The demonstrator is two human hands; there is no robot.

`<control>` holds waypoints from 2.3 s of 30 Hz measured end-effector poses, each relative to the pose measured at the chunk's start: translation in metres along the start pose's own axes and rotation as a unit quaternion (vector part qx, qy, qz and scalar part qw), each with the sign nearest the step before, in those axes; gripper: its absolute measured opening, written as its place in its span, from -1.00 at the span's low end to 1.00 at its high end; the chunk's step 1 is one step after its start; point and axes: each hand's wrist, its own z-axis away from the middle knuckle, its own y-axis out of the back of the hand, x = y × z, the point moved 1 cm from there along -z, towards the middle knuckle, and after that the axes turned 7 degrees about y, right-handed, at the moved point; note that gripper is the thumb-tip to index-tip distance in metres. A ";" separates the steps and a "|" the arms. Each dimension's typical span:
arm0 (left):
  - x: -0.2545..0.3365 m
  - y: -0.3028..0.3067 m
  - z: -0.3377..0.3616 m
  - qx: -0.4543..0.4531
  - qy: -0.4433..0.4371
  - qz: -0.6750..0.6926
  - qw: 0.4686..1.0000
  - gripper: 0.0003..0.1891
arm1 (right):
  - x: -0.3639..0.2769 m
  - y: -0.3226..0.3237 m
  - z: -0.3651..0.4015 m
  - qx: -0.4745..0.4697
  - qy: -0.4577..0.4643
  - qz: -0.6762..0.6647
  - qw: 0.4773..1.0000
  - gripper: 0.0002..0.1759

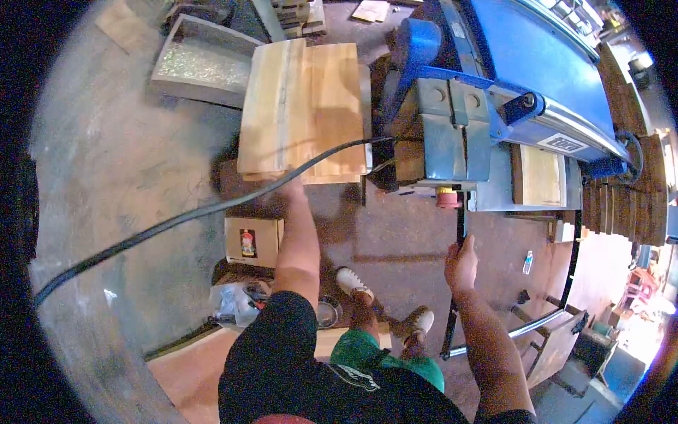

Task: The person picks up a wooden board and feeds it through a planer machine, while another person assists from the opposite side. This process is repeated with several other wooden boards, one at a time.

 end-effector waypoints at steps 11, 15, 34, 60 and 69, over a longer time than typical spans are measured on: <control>0.152 0.148 -0.054 -0.009 0.000 -0.391 0.920 0.16 | -0.003 -0.001 -0.001 -0.003 -0.098 -0.019 0.995 -0.88; 0.107 0.137 -0.086 -0.030 -0.049 -0.409 0.911 0.17 | -0.004 0.000 0.002 0.007 -0.030 -0.021 0.999 -0.87; 0.038 0.106 0.064 -0.172 0.132 0.156 0.964 -0.31 | 0.004 -0.002 -0.001 0.007 -0.022 0.030 0.999 -0.78; -0.112 0.414 0.468 -0.311 0.094 0.054 0.944 -0.42 | -0.020 -0.223 0.132 -0.435 0.263 -0.088 0.857 -0.46; -0.117 0.390 0.479 -0.365 0.166 0.527 0.749 -0.35 | -0.068 0.004 0.229 -0.359 0.373 -0.156 0.842 -0.35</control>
